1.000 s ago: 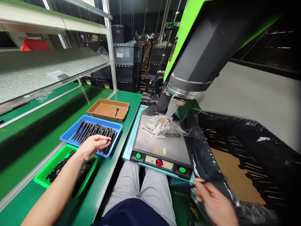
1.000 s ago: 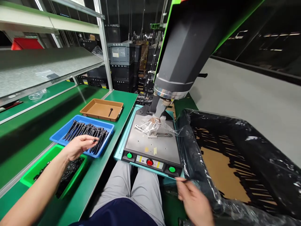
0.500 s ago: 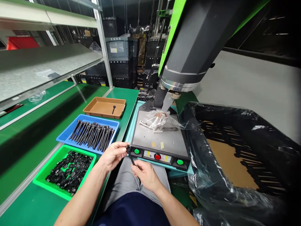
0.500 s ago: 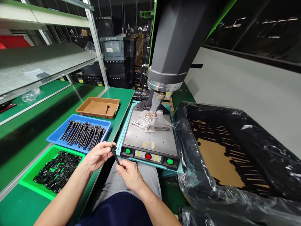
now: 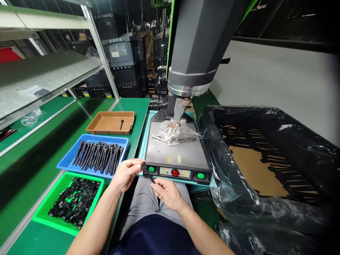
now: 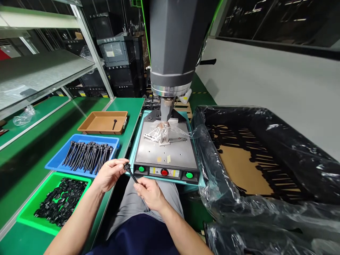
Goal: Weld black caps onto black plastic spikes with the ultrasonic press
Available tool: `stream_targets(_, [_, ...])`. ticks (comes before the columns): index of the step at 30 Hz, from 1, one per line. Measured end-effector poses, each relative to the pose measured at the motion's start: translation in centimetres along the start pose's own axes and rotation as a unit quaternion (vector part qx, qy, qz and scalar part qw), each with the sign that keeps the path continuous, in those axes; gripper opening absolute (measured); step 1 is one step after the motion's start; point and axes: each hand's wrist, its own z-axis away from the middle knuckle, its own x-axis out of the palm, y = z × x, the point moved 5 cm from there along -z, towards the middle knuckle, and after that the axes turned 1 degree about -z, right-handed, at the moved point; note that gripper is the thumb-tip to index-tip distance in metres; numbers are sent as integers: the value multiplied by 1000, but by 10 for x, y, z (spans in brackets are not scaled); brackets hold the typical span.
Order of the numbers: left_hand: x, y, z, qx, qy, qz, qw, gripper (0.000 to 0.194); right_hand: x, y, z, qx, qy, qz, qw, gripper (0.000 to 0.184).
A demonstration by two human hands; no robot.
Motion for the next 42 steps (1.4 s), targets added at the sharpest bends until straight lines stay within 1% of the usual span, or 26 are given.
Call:
stream_targets(4, [4,1,-3,-1,10,-18,1000,21,0,7,-1,33,-10,-118,992,42])
stream_targets(8, [9,3,-6,-7,5,-25,1000,22,6,12,1,80,-45,-250,964,42])
stream_targets(10, [10,2,-8,-14,-1,-27,1000,22,6,12,2,90,-48,-273,957,41])
stream_targets(12, [10,1,-10,-19,-4,-35,999,21,3,11,2,76,-24,-251,965,41])
stream_targets(14, [11,-1,-11,-15,-9,-59,998,19,-3,10,3,51,3,-197,979,41])
stream_targets(17, [16,-2,-14,25,-29,-114,993,18,-7,12,3,31,18,-141,989,41])
stream_targets(22, [28,-10,-23,104,-36,-222,969,26,-17,20,-1,24,23,-143,989,42])
stream_targets(25, [42,-21,-32,126,-71,-254,956,24,-34,19,-7,9,43,-128,991,45])
stream_targets(28, [60,-36,-42,111,-125,-263,950,24,-58,13,-12,-11,95,-131,987,49])
stream_targets(30, [71,-46,-49,104,-148,-274,945,23,-72,10,-15,-20,113,-125,985,46])
stream_targets(32, [79,-54,-57,108,-158,-275,942,22,-85,9,-20,-14,113,-116,987,41])
stream_targets(33, [80,-58,-63,109,-153,-266,946,23,-92,9,-23,-10,114,-113,987,40])
stream_targets(34, [79,-61,-70,106,-135,-248,953,27,-100,8,-26,-8,121,-112,986,38])
stream_targets(35, [76,-64,-78,98,-105,-221,965,31,-109,8,-31,-10,135,-110,985,37])
stream_targets(37, [67,-68,-97,64,-18,-138,988,35,-131,4,-42,-26,180,-104,978,36])
stream_targets(39, [59,-72,-116,9,61,-39,997,32,-152,-1,-55,-48,237,-85,967,39])
stream_targets(40, [59,-73,-124,-26,80,3,996,29,-161,-4,-63,-55,262,-70,961,42])
stream_targets(42, [65,-73,-138,-96,80,61,990,27,-174,-9,-78,-59,298,-43,952,48])
